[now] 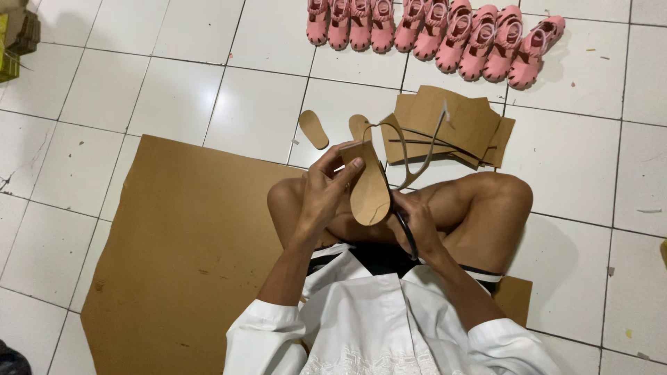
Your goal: The person sits cross-legged on the floor and cuts shoe pattern pieces from cardboard sheets using scissors, trimming curved outlines around sandal shapes and setting finished cut pieces aside with a stack of completed patterns.
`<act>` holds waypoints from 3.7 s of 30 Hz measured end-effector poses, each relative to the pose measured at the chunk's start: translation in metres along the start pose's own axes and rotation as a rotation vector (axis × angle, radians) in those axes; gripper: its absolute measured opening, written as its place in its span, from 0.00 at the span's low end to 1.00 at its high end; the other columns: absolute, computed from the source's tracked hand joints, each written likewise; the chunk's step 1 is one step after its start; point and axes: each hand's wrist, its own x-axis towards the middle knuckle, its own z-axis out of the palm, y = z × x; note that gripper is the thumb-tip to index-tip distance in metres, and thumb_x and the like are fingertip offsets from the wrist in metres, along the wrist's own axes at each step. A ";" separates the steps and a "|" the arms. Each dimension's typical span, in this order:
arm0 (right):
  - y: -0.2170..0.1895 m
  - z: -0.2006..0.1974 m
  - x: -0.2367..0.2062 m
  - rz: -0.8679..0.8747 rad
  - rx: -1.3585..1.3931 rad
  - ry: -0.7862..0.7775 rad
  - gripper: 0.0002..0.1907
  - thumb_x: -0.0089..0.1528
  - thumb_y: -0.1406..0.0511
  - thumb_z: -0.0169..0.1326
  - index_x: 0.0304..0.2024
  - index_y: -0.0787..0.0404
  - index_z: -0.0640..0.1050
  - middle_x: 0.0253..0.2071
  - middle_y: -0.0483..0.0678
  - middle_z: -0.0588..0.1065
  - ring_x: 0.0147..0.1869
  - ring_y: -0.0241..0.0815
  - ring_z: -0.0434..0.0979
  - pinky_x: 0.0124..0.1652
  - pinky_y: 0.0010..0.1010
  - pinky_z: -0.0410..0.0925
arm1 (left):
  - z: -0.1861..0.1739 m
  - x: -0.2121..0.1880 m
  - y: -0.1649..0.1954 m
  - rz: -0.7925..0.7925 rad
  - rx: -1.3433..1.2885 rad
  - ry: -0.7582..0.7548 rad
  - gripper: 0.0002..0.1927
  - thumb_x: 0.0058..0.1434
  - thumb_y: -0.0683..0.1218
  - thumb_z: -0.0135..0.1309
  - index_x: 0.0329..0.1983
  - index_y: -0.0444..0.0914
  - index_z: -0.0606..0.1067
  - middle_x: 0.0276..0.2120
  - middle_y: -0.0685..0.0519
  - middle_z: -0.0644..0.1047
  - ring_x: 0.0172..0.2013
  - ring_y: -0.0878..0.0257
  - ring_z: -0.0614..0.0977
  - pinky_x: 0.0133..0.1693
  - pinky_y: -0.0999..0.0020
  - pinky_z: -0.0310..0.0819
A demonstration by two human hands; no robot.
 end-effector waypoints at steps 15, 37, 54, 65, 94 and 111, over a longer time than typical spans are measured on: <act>0.004 0.005 0.012 0.129 -0.091 0.020 0.18 0.61 0.62 0.56 0.51 0.63 0.80 0.30 0.55 0.80 0.30 0.43 0.80 0.32 0.33 0.70 | 0.006 -0.017 -0.001 -0.025 -0.135 -0.090 0.22 0.68 0.46 0.57 0.62 0.32 0.73 0.48 0.49 0.81 0.49 0.66 0.82 0.50 0.71 0.80; 0.010 0.006 0.012 0.070 -0.110 0.084 0.16 0.60 0.62 0.57 0.46 0.65 0.80 0.29 0.54 0.79 0.29 0.44 0.80 0.31 0.32 0.70 | 0.007 -0.017 -0.003 -0.085 -0.168 -0.160 0.18 0.68 0.46 0.57 0.56 0.30 0.76 0.44 0.51 0.82 0.45 0.69 0.82 0.48 0.73 0.79; 0.004 0.006 0.009 0.048 -0.068 0.117 0.13 0.63 0.63 0.54 0.45 0.66 0.79 0.30 0.55 0.78 0.30 0.44 0.80 0.32 0.32 0.70 | 0.005 -0.016 0.005 -0.065 -0.109 -0.193 0.17 0.67 0.47 0.58 0.52 0.30 0.77 0.43 0.50 0.82 0.44 0.68 0.82 0.48 0.72 0.79; 0.006 0.005 0.012 0.031 -0.030 0.113 0.14 0.62 0.66 0.53 0.48 0.68 0.78 0.34 0.57 0.79 0.35 0.46 0.82 0.36 0.34 0.73 | 0.002 -0.016 0.002 -0.097 0.037 -0.214 0.17 0.66 0.48 0.59 0.49 0.29 0.79 0.36 0.53 0.82 0.38 0.71 0.81 0.42 0.75 0.78; 0.004 -0.007 0.004 0.066 -0.091 0.027 0.16 0.59 0.60 0.58 0.40 0.68 0.79 0.27 0.49 0.73 0.27 0.40 0.70 0.30 0.32 0.65 | -0.009 -0.002 0.012 -0.189 0.086 -0.371 0.15 0.65 0.46 0.61 0.48 0.30 0.79 0.35 0.55 0.79 0.35 0.72 0.80 0.36 0.75 0.75; 0.004 -0.004 0.000 0.260 0.169 -0.067 0.10 0.67 0.64 0.54 0.42 0.67 0.77 0.25 0.43 0.72 0.27 0.30 0.69 0.28 0.24 0.64 | -0.026 0.019 -0.024 -0.343 -0.103 -0.275 0.26 0.63 0.53 0.61 0.58 0.30 0.76 0.42 0.48 0.81 0.42 0.63 0.82 0.47 0.68 0.77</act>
